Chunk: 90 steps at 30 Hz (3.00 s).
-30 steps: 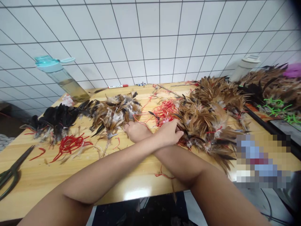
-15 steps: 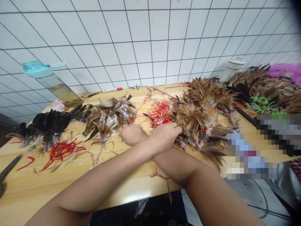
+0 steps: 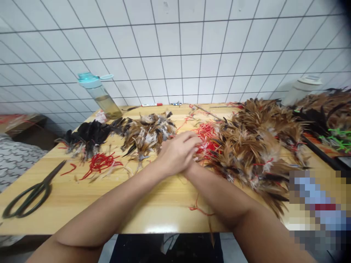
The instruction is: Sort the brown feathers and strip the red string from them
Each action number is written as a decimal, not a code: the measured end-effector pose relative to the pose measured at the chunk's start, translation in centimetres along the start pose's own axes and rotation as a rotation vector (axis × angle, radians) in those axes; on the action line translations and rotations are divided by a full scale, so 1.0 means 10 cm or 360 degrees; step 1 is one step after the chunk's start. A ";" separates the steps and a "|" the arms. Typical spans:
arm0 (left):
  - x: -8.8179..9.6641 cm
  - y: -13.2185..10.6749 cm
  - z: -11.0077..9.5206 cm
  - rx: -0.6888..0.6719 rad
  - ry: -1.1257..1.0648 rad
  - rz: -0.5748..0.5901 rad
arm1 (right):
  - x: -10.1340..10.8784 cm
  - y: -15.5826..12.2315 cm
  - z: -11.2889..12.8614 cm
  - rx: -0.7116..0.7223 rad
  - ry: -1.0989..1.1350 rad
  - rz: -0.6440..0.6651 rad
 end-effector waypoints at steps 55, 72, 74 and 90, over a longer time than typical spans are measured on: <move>0.68 -0.85 1.18 0.0388 0.0235 -0.0508 | -0.25 -0.01 0.17 -0.0090 0.2777 0.0702; 1.11 -1.05 1.67 0.0953 0.0343 -0.0649 | -0.07 -0.04 0.08 0.0415 0.0340 -0.0089; 0.96 -0.99 1.64 0.0916 0.0405 -0.0443 | -0.09 -0.04 0.08 0.0376 0.0200 -0.0046; 0.87 -0.89 1.20 0.0518 0.1017 -0.0137 | 0.12 -0.12 0.18 0.0466 -0.0140 -0.0411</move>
Point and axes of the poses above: each hand's wrist, its own y-axis towards the middle knuckle, its own x-axis out of the back of the hand, z = x × y, the point moved 7 cm from there along y, towards the middle knuckle, and after that the axes turned 9 degrees about z, right-handed, at the moved point
